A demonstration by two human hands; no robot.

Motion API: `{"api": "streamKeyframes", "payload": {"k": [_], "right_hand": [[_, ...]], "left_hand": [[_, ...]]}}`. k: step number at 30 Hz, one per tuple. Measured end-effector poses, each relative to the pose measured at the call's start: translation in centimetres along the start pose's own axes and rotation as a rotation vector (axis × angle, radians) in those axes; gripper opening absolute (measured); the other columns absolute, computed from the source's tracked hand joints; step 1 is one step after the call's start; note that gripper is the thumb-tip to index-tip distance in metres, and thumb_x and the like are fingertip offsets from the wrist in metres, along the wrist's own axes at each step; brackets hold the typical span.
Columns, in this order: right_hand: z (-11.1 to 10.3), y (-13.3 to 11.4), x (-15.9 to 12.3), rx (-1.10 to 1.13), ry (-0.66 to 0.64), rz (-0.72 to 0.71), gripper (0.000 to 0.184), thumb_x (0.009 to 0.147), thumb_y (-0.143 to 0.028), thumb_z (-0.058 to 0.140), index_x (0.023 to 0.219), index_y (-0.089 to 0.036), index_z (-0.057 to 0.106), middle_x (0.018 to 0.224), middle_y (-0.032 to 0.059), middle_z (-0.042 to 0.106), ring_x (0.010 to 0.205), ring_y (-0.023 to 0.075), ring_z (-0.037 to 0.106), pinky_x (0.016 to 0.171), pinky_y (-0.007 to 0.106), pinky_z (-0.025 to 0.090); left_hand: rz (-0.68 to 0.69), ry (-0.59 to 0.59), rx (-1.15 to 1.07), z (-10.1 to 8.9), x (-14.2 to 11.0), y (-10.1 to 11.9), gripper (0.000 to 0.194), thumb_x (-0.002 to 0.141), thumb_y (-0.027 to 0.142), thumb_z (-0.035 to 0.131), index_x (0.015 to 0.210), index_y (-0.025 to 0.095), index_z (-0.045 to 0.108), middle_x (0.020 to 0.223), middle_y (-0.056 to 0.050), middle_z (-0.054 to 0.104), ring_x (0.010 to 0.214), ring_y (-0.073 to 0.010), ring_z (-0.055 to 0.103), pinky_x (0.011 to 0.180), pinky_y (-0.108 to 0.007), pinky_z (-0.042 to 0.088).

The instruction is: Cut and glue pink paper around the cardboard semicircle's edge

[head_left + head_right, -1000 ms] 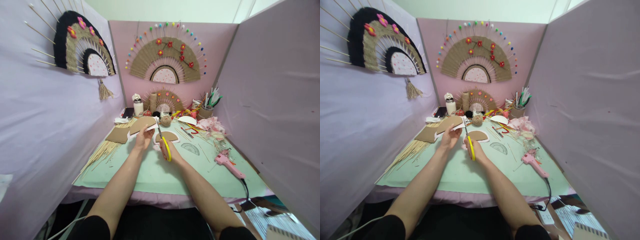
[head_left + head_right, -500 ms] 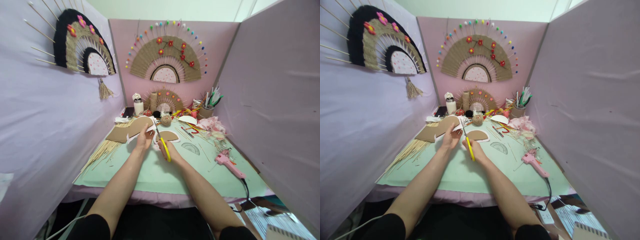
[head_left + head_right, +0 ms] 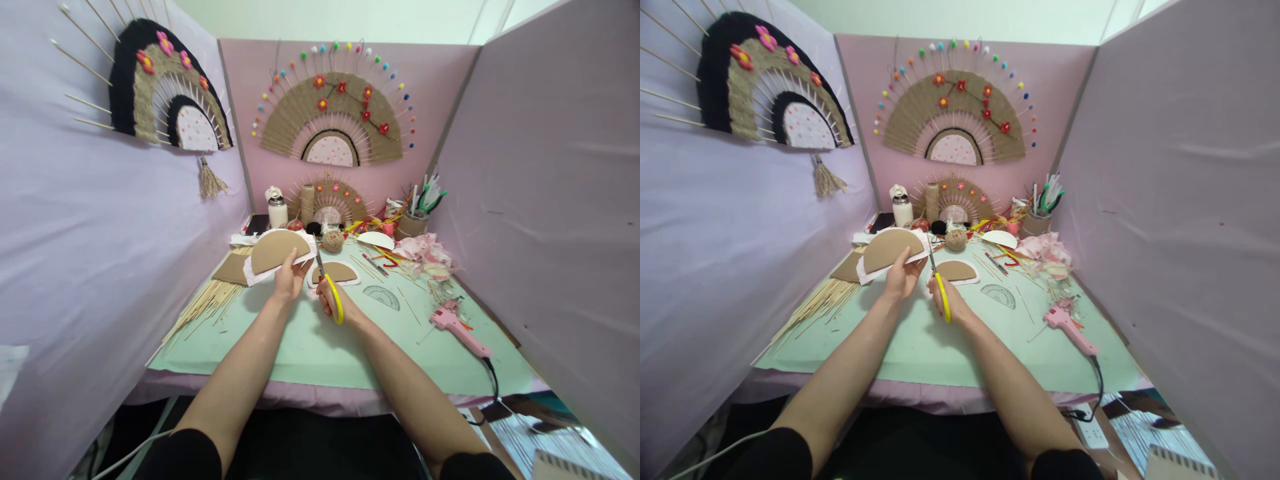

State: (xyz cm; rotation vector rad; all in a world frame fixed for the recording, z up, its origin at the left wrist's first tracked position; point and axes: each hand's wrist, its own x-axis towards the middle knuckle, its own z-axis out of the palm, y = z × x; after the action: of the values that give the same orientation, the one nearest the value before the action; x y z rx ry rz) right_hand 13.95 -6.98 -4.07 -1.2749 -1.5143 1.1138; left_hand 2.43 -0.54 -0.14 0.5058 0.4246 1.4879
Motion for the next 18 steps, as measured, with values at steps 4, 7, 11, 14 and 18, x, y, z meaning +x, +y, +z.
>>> {"api": "streamKeyframes", "payload": {"k": [4,7,11,14,18], "right_hand": [[0.2,0.8,0.4,0.062,-0.024,-0.017,0.053,0.078,-0.072,0.03,0.082,-0.021,0.042,0.054,-0.0059,0.035,0.042,0.0087,0.034,0.039,0.021,0.03],[0.2,0.8,0.3,0.084,-0.04,-0.02,0.053,0.079,-0.071,0.028,0.083,-0.02,0.042,0.056,-0.0059,0.035,0.043,0.0084,0.033,0.04,0.02,0.03],[0.2,0.2,0.1,0.089,-0.032,-0.003,0.051,0.082,-0.068,0.026,0.082,-0.02,0.042,0.055,-0.0062,0.035,0.043,0.0078,0.033,0.041,0.02,0.029],[0.2,0.0,-0.1,0.082,-0.041,-0.009,0.053,0.081,-0.07,0.024,0.081,-0.02,0.041,0.053,-0.0067,0.035,0.041,0.0081,0.033,0.041,0.021,0.03],[0.1,-0.2,-0.2,0.056,-0.038,0.01,0.055,0.079,-0.074,0.025,0.08,-0.021,0.041,0.049,-0.0076,0.033,0.039,0.0088,0.033,0.041,0.023,0.033]], "left_hand": [[0.017,-0.009,-0.008,0.0,-0.1,0.1,0.022,0.07,0.016,0.068,0.092,0.019,0.064,0.09,-0.001,0.069,0.085,-0.0145,0.063,0.088,-0.037,0.048],[0.02,-0.019,-0.014,0.0,0.0,0.1,0.023,0.071,0.016,0.067,0.093,0.019,0.064,0.089,-0.001,0.069,0.084,-0.0146,0.063,0.087,-0.037,0.048],[0.029,-0.012,-0.012,-0.1,0.0,0.2,0.026,0.071,0.016,0.067,0.096,0.021,0.064,0.09,-0.001,0.069,0.084,-0.0148,0.063,0.087,-0.038,0.049],[0.04,-0.001,0.009,0.0,0.0,0.1,0.028,0.069,0.015,0.068,0.095,0.021,0.064,0.089,0.0,0.069,0.085,-0.015,0.063,0.088,-0.039,0.048],[0.054,0.006,0.019,0.0,0.0,0.0,0.027,0.068,0.014,0.07,0.093,0.021,0.064,0.089,0.0,0.069,0.085,-0.0149,0.063,0.088,-0.041,0.048]]}}
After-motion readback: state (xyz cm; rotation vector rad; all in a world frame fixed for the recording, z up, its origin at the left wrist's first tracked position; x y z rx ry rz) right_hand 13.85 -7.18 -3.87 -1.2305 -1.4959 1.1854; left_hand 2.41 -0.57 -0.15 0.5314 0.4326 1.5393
